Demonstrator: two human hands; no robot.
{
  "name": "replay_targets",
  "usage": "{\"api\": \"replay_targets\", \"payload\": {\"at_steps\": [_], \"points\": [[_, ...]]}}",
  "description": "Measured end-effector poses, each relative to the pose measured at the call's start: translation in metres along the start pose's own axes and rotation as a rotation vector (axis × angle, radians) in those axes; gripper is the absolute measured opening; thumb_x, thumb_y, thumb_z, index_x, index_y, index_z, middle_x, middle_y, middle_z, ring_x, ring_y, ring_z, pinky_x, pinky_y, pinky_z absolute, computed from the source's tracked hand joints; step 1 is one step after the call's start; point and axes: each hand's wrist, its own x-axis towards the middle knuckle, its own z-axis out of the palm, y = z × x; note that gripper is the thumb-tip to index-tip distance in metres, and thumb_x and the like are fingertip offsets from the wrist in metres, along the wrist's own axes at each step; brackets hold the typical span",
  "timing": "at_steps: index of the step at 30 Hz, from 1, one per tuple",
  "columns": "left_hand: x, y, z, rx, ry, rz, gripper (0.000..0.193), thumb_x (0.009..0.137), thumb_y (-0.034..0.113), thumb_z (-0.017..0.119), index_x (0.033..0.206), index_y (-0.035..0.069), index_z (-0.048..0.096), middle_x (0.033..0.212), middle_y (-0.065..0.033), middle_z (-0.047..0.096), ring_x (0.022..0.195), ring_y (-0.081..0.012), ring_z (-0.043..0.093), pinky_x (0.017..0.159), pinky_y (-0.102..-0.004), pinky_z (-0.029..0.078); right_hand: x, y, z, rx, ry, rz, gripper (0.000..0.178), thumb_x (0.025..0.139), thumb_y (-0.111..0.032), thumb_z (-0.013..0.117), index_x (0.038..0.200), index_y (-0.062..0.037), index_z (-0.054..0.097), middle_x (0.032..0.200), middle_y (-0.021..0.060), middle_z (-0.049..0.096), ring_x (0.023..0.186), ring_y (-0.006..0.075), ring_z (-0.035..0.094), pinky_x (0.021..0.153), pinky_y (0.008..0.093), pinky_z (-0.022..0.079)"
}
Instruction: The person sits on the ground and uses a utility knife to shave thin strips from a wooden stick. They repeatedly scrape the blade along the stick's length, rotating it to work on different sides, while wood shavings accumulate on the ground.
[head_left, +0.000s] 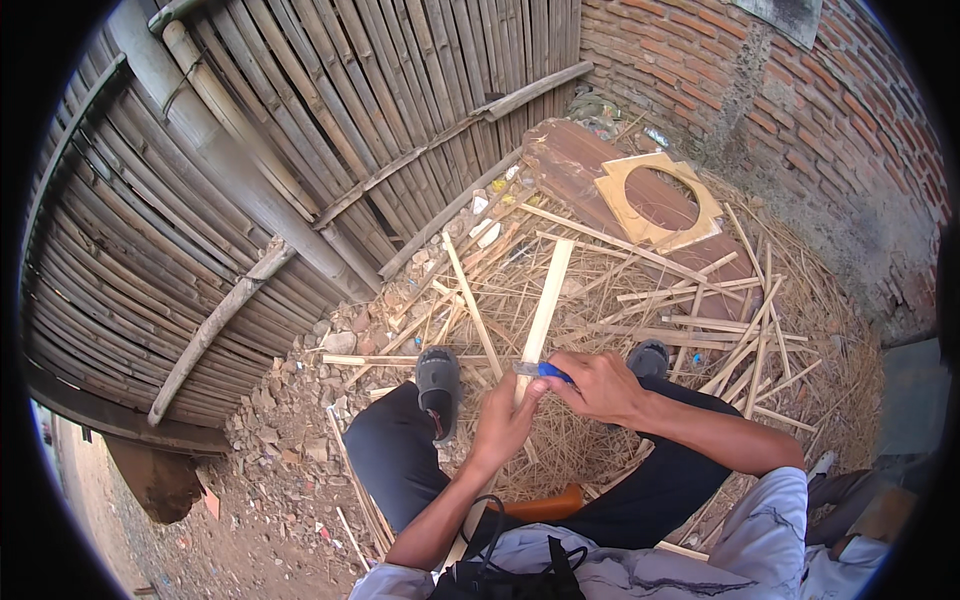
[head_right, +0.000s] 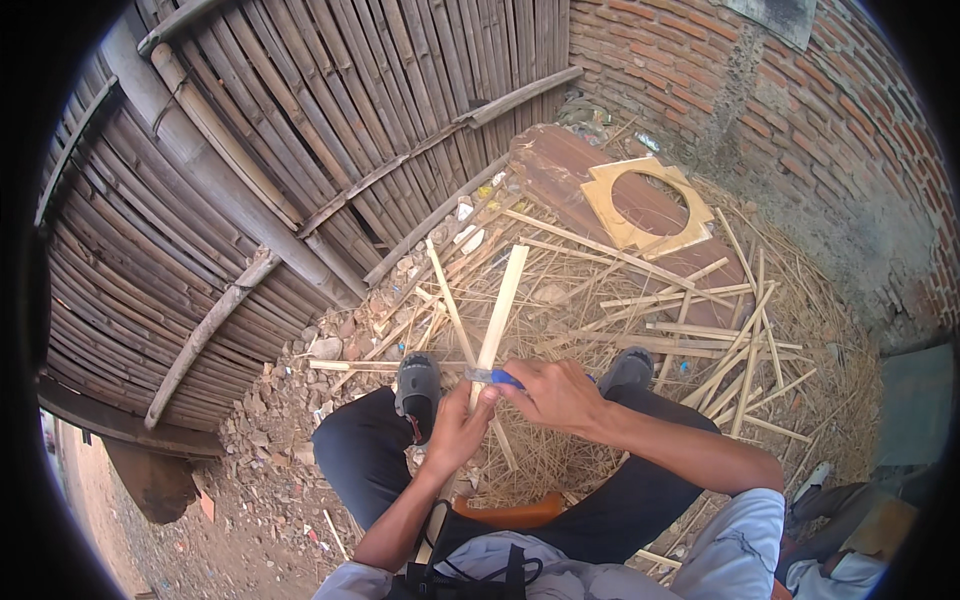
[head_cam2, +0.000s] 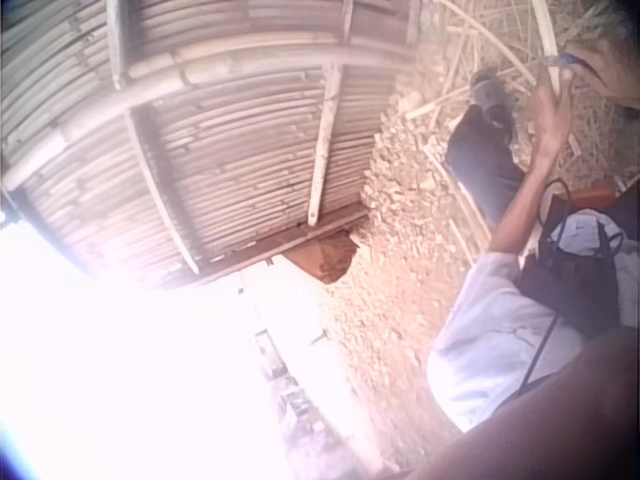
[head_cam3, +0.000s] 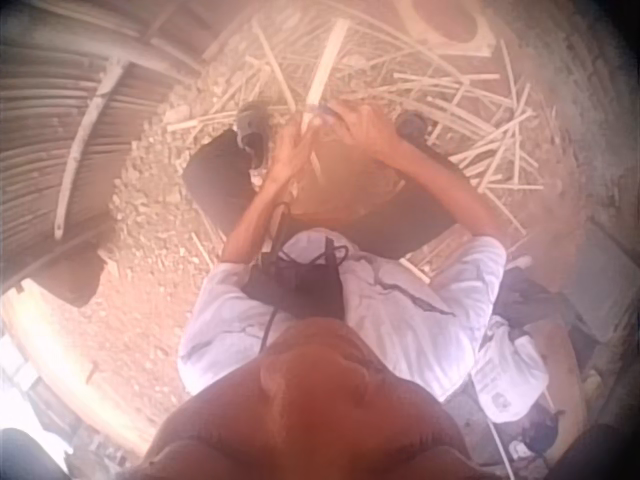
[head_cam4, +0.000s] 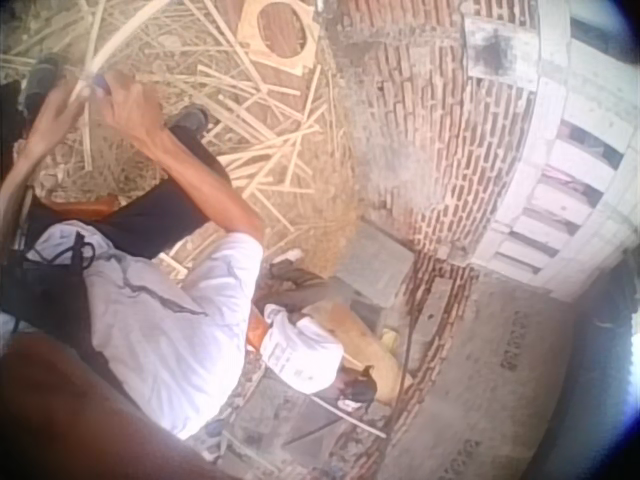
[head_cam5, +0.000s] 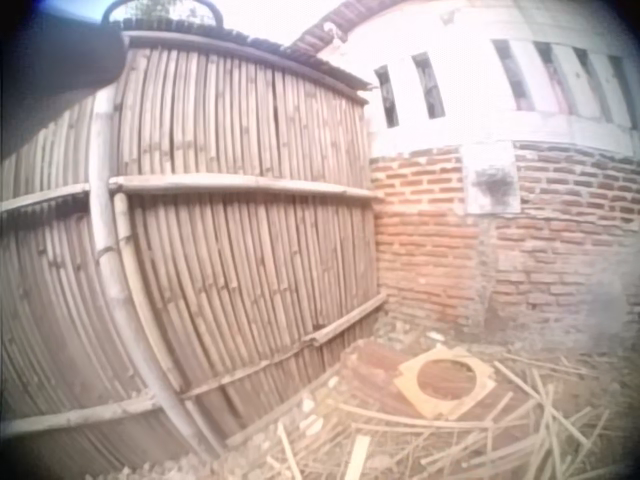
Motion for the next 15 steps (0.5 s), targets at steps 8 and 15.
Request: {"api": "replay_targets", "payload": {"at_steps": [8,15], "points": [[0.0011,0.004,0.0014,0.088,0.046,-0.008,0.04,0.114,0.035,0.063,0.12,-0.005,0.067,0.067,-0.0192,0.065,0.057,-0.0322,0.068,0.057,-0.0449,0.048,0.0019,-0.0012,-0.0042,-0.067,-0.035,0.033,0.026,0.104,-0.029,0.068,0.104,-0.0039,0.065,0.081,0.0205,0.075,0.066,0.042,0.073,0.058,0.0509,0.057],[0.0014,0.0076,0.0011,0.134,0.059,-0.012,0.042,0.114,0.037,0.062,0.115,-0.005,0.067,0.065,-0.0204,0.064,0.057,-0.0353,0.068,0.057,-0.0476,0.048,0.002,-0.0016,-0.0058,-0.085,-0.044,0.06,0.027,0.104,-0.031,0.067,0.104,-0.0039,0.064,0.081,0.022,0.075,0.065,0.0425,0.073,0.057,0.0519,0.057]]}}
